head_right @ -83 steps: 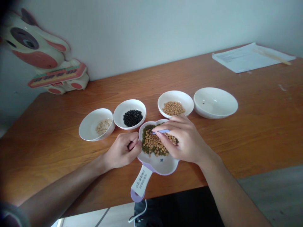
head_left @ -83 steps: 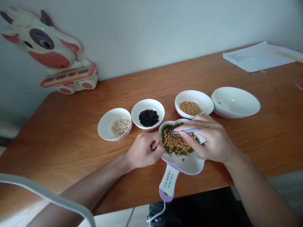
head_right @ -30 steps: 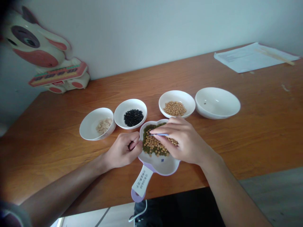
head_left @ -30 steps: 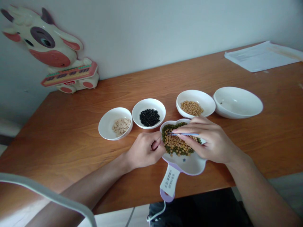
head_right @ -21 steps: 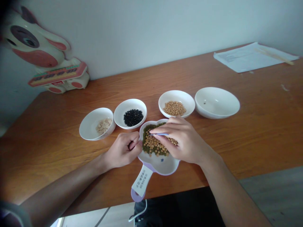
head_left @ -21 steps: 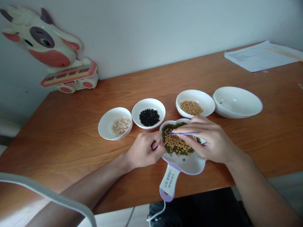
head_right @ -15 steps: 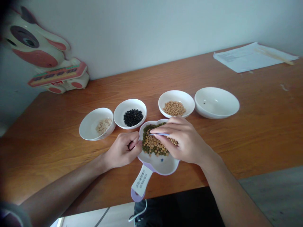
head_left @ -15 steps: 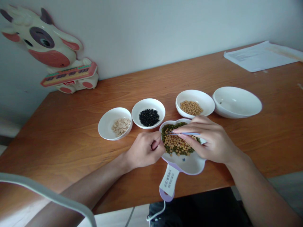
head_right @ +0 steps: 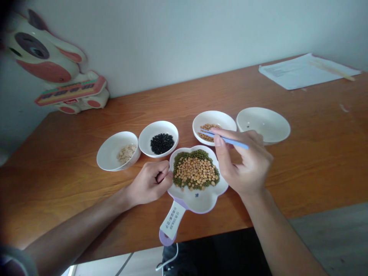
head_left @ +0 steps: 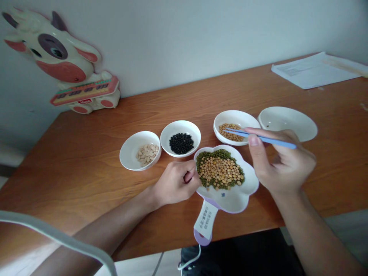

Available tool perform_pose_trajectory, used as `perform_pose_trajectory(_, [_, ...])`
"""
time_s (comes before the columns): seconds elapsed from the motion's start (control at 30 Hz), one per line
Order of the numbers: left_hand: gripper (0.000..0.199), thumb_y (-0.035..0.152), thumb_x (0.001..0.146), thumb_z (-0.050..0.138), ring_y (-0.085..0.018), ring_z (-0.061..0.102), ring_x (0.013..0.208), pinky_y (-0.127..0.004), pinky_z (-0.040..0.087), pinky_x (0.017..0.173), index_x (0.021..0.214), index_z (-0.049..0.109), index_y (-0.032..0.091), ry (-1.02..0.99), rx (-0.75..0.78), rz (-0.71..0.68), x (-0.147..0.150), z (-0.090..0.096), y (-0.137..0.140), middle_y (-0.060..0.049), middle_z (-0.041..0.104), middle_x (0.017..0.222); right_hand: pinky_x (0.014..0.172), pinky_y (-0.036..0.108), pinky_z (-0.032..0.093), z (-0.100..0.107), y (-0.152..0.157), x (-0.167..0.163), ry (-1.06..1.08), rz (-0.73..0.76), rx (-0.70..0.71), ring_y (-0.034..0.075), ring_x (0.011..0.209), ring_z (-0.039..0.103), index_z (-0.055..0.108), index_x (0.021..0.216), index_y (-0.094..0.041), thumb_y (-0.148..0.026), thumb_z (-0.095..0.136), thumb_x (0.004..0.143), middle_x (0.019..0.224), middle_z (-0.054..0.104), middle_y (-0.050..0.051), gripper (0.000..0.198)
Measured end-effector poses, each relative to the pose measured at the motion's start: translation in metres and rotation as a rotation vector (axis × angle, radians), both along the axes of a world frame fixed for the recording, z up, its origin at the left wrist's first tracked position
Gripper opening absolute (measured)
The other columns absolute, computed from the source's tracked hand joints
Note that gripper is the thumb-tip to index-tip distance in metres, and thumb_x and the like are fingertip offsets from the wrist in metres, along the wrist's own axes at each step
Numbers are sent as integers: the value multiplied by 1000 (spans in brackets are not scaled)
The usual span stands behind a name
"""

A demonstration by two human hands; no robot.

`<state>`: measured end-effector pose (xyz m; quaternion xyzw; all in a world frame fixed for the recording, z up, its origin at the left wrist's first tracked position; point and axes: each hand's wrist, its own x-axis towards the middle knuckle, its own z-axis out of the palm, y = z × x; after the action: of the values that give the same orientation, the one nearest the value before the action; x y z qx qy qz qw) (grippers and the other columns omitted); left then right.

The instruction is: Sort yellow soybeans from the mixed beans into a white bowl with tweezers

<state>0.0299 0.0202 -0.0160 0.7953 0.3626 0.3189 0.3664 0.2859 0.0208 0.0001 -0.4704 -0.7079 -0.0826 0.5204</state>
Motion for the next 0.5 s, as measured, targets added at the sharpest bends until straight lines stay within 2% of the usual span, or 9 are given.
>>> perform_pose_trajectory(0.13, [33, 11, 82, 53, -6, 27, 52, -22, 22, 50, 65, 28, 22, 17, -16, 0, 0, 0, 0, 9, 31, 58, 78, 41, 53, 2, 2, -6, -94, 309, -107, 21, 82, 73, 74, 119, -31, -14, 71, 93, 103, 83, -1, 31])
perform_pose_trajectory(0.2, [32, 11, 82, 53, -6, 27, 52, -22, 22, 50, 65, 28, 22, 19, -19, 2, 0, 1, 0, 9, 31, 58, 78, 40, 53, 2, 2, -8, -164, 402, -137, 20, 84, 74, 73, 116, -29, -15, 71, 93, 103, 83, -1, 27])
perform_pose_trajectory(0.5, [34, 12, 84, 54, -6, 27, 52, -22, 22, 50, 65, 27, 22, 15, -30, -1, 0, 2, 0, 9, 31, 58, 81, 38, 54, -2, 4, -8, -180, 483, -207, 18, 89, 74, 76, 113, -30, -14, 70, 94, 99, 83, -2, 25])
